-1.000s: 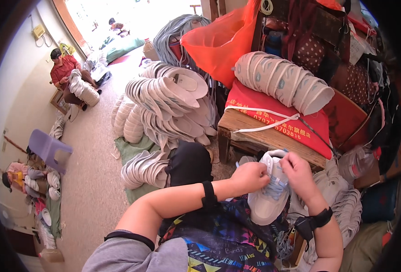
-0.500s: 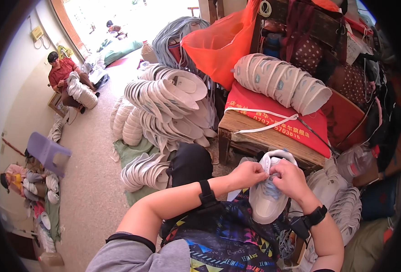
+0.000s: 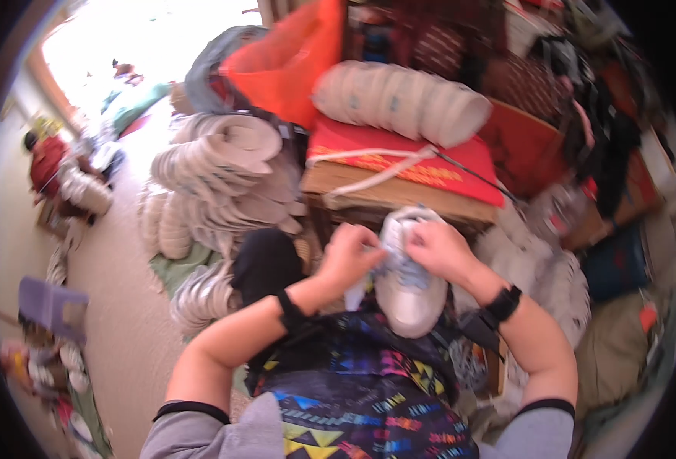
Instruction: The recorder is lacing a white sneaker while sitting in a shoe workshop surrounded by shoe parts.
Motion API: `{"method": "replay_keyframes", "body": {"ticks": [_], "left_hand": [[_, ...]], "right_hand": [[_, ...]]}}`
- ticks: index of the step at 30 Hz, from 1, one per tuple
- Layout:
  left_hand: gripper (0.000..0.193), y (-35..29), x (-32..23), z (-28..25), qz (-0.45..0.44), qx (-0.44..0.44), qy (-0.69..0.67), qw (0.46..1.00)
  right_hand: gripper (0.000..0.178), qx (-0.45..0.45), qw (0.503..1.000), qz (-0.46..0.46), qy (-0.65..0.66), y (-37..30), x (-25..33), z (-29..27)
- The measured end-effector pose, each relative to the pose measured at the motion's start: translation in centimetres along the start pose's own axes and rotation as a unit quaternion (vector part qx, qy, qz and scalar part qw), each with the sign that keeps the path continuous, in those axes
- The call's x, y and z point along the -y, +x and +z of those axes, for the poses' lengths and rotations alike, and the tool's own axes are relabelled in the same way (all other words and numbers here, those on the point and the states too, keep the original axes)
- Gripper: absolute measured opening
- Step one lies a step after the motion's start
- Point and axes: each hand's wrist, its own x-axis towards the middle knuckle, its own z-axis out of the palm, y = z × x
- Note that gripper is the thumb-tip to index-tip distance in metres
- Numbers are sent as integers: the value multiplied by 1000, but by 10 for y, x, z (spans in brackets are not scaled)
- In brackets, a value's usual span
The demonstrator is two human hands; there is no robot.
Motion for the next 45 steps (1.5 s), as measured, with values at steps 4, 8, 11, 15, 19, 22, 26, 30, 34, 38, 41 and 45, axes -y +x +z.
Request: {"method": "replay_keyframes", "body": {"ticks": [4, 8, 11, 15, 19, 22, 26, 30, 34, 38, 41, 45], "left_hand": [[20, -5, -4, -13, 0, 162, -77, 984], [22, -5, -9, -5, -6, 205, -61, 977], [17, -5, -16, -8, -4, 240, -78, 968], [17, 14, -16, -28, 53, 192, -24, 980], [20, 31, -13, -46, -47, 371, -161, 914], [24, 34, -17, -35, -209, 332, -210, 896], [21, 45, -29, -15, -64, 191, -176, 964], [19, 50, -86, -21, -36, 355, -337, 871], [26, 47, -88, -21, -23, 356, -394, 847], [36, 53, -67, -30, -111, 146, -482, 857], [34, 60, -37, -47, -213, 97, -681, 694], [35, 67, 25, -87, -229, 94, -724, 644]], "right_hand": [[12, 46, 880, 150, 448, -7, 26, -28], [17, 54, 775, 163, 608, -21, 58, -71], [12, 58, 739, 43, 670, -30, 74, -99], [12, 40, 717, -54, 694, -30, 71, -140], [15, 71, 702, -146, 694, -39, 88, -187], [16, 21, 725, -184, 663, -44, 109, -206], [18, -1, 734, -119, 668, -35, 114, -191], [20, -18, 717, -80, 692, -27, 112, -179], [18, -92, 752, -152, 635, -12, 78, -173], [15, -260, 693, -102, 665, -9, 45, -164], [15, -207, 715, -94, 661, -31, -29, -166], [15, -205, 723, -85, 654, -62, -93, -172]]}}
